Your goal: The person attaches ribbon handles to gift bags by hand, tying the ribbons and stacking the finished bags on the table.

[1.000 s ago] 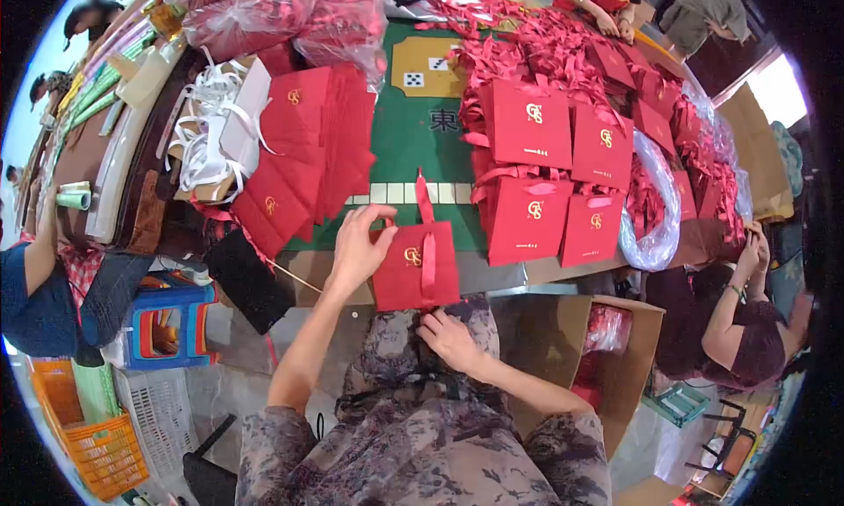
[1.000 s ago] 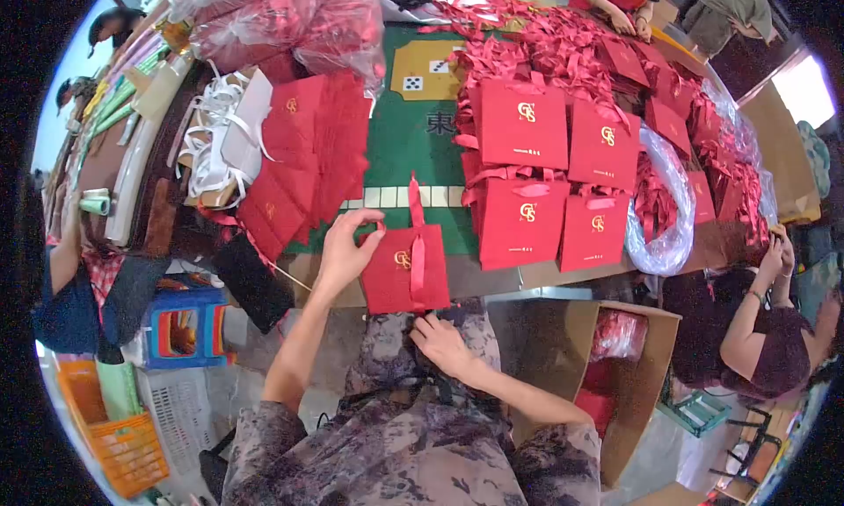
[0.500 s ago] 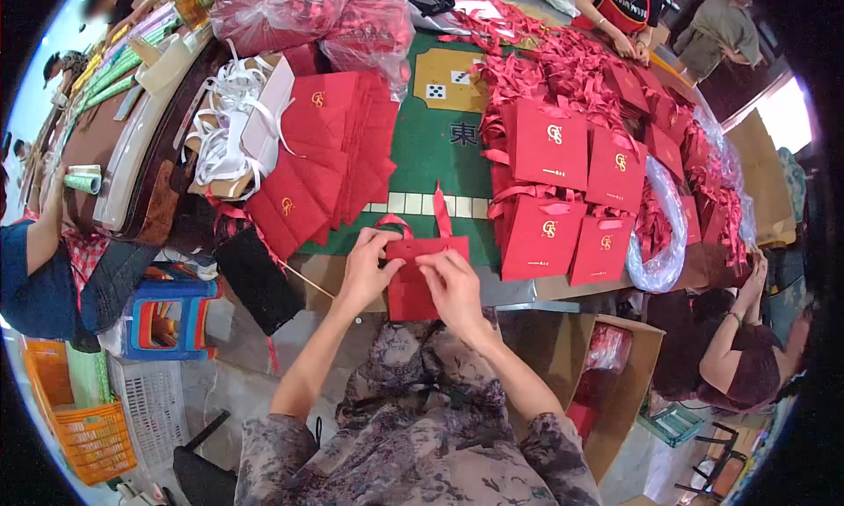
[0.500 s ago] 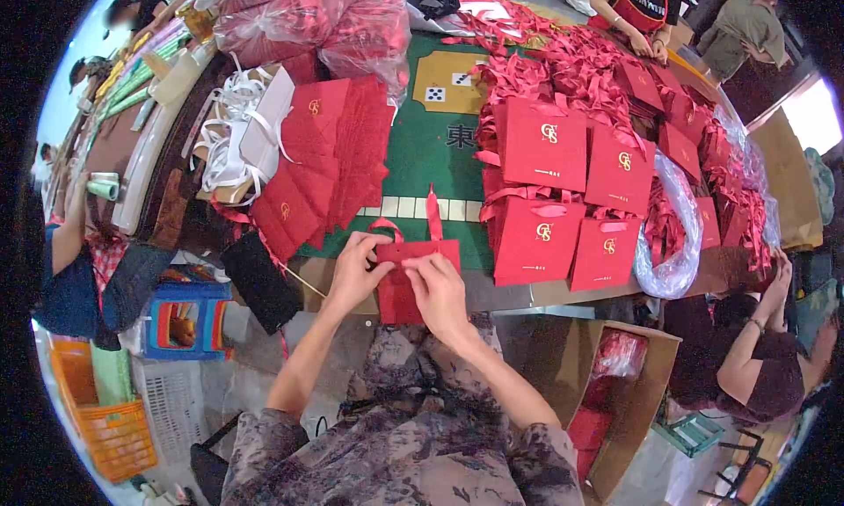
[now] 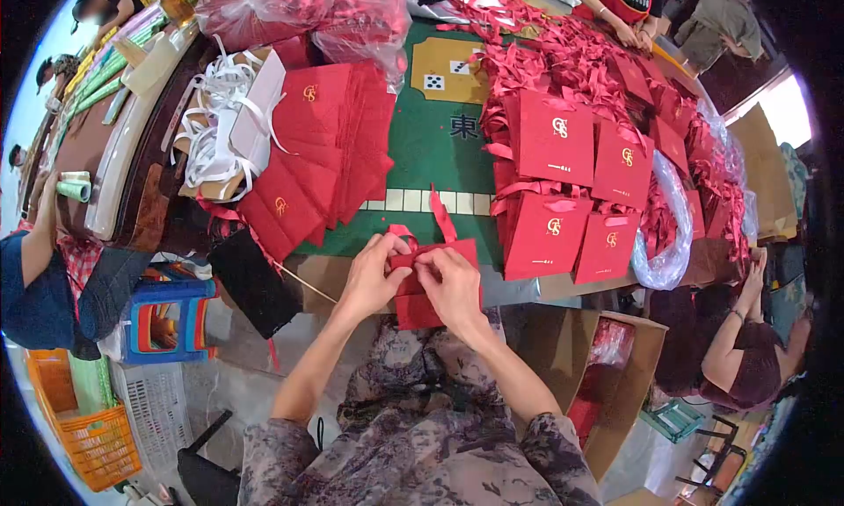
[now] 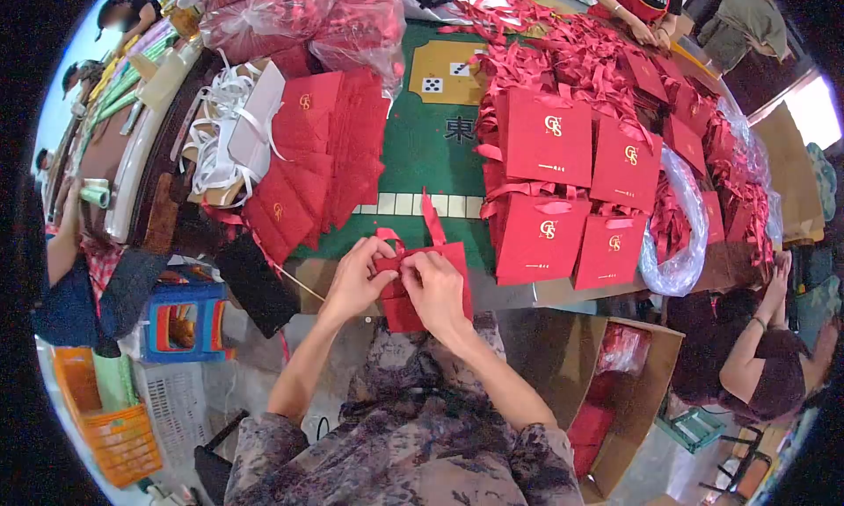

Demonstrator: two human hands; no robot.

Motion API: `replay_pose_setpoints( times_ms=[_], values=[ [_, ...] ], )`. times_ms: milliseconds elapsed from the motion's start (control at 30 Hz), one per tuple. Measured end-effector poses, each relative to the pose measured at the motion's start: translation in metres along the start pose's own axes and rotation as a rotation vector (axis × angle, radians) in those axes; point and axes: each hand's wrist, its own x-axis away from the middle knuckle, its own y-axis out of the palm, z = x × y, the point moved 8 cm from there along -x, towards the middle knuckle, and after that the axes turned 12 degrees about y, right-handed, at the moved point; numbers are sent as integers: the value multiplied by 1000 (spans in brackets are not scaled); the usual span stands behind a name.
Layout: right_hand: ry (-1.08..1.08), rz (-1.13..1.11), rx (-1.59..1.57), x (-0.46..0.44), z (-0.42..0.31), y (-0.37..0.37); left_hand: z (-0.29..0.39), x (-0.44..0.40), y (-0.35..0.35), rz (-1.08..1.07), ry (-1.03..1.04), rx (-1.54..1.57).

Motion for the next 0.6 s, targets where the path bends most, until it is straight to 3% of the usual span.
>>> replay_pose_setpoints(
  times_ms=[267, 600],
  values=[
    [-12, 19, 189, -1, -9, -4, 15, 1, 6, 58, 33, 19],
    [154, -147, -156, 3, 16, -9, -12, 7, 10, -3, -47, 180]
  ],
)
